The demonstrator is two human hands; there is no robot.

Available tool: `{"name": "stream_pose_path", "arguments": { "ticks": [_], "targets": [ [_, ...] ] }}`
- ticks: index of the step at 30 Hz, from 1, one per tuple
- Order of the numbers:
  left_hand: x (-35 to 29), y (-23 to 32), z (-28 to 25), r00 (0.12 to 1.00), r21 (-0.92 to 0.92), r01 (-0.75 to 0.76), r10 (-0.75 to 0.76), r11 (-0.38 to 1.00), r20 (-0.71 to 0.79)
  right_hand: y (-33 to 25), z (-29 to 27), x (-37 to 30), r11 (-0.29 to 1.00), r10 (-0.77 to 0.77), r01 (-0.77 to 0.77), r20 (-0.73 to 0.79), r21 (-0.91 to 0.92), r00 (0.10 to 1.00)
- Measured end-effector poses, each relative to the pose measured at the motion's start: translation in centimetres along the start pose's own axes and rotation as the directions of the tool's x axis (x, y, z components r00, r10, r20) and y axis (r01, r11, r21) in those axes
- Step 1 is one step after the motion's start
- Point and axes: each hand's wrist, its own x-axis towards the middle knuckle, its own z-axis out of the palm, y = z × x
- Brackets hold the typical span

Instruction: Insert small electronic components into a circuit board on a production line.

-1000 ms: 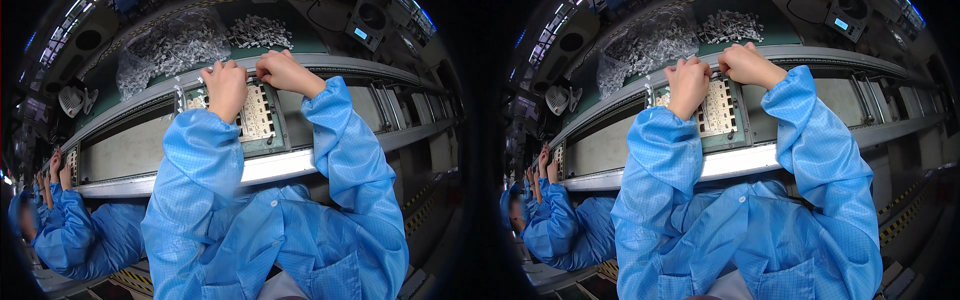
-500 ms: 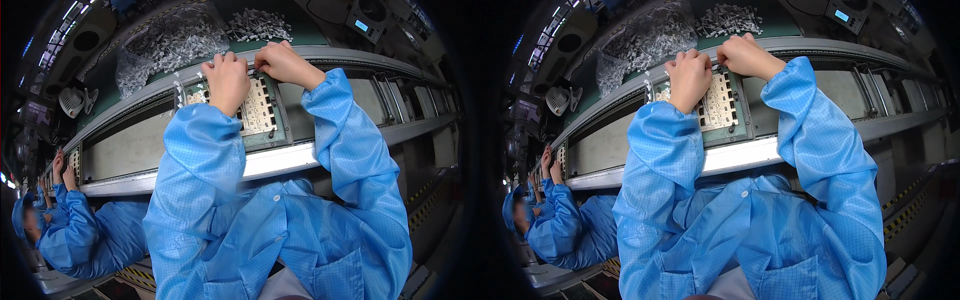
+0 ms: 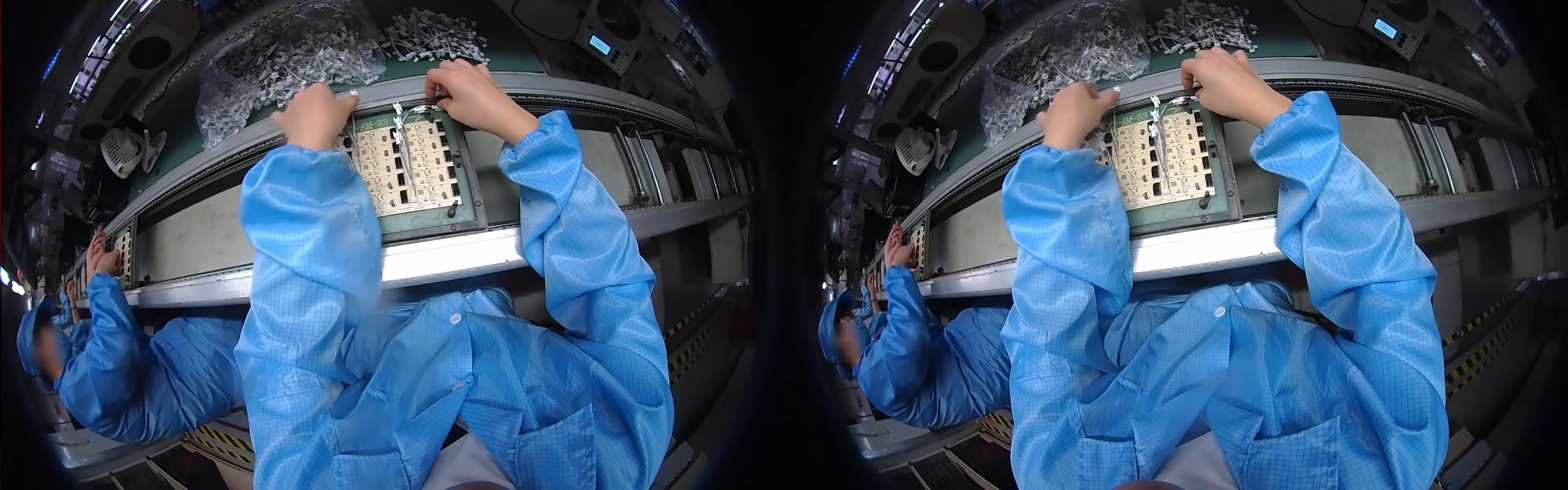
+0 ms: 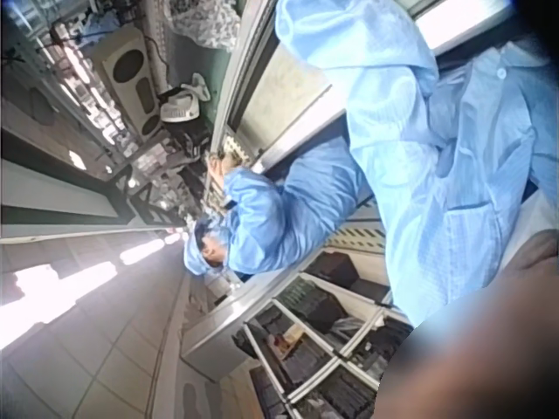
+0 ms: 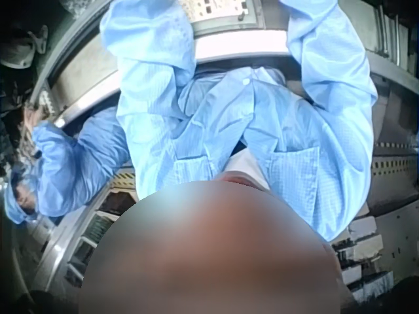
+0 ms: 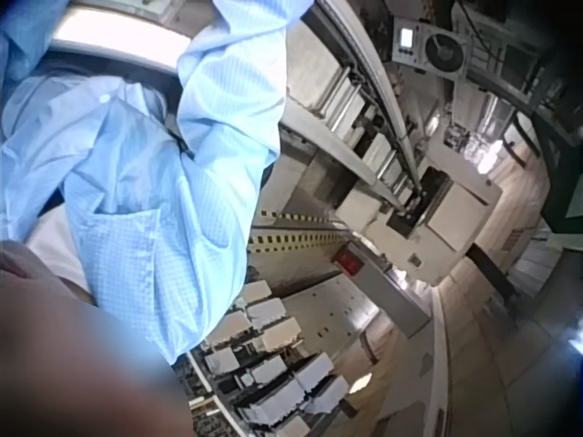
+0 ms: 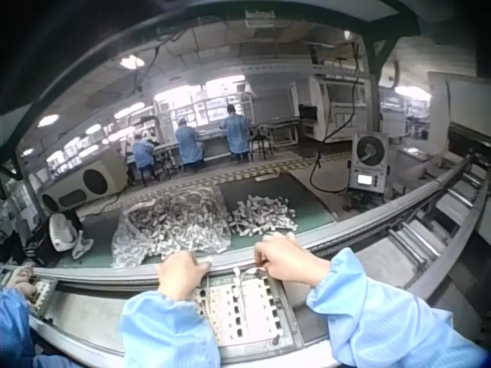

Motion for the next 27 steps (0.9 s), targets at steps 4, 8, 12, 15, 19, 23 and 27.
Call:
{"name": "stream_pose_path", "arguments": {
  "ticks": [4, 8, 12, 15, 19, 23, 27],
  "targets": [
    [0.6, 0.4, 1.4, 0.997, -0.032, -0.030, 0.028, 0.999, -0.077, -0.3, 0.0, 0.0, 0.998, -0.012, 0.012, -0.004, -0.059, 1.000],
    [0.8, 0.8, 1.5, 0.999, -0.088, -0.005, 0.001, 0.996, -0.048, -0.5, -0.1, -0.1, 0.999, -0.028, 0.027, -0.015, -0.044, 0.999],
    [1.0, 0.9, 2.1, 0.994, -0.096, -0.014, 0.003, 0.995, -0.109, -0.2, 0.1, -0.1, 0.998, -0.030, 0.028, -0.026, -0.056, 0.999],
    [1.2, 0.3, 2.3, 0.994, -0.144, -0.007, -0.009, 0.990, -0.107, -0.1, 0.2, -0.2, 0.997, -0.039, 0.034, -0.069, -0.071, 0.997],
    [0.8, -0.1, 2.5, 0.982, -0.125, -0.056, 0.032, 0.991, -0.189, 0.2, 0.4, -0.1, 0.995, -0.060, 0.049, -0.140, -0.084, 0.988],
    [0.7, -0.8, 1.3, 0.943, -0.085, -0.296, 0.277, 0.951, -0.185, 0.8, 0.3, 0.2, 0.993, -0.074, 0.052, -0.217, -0.104, 0.974],
    [0.4, -0.9, 1.2, 0.782, -0.209, -0.621, 0.613, 0.755, -0.113, 0.7, 0.1, 0.2, 0.994, -0.078, 0.056, -0.253, -0.091, 0.964]
  ]
}}
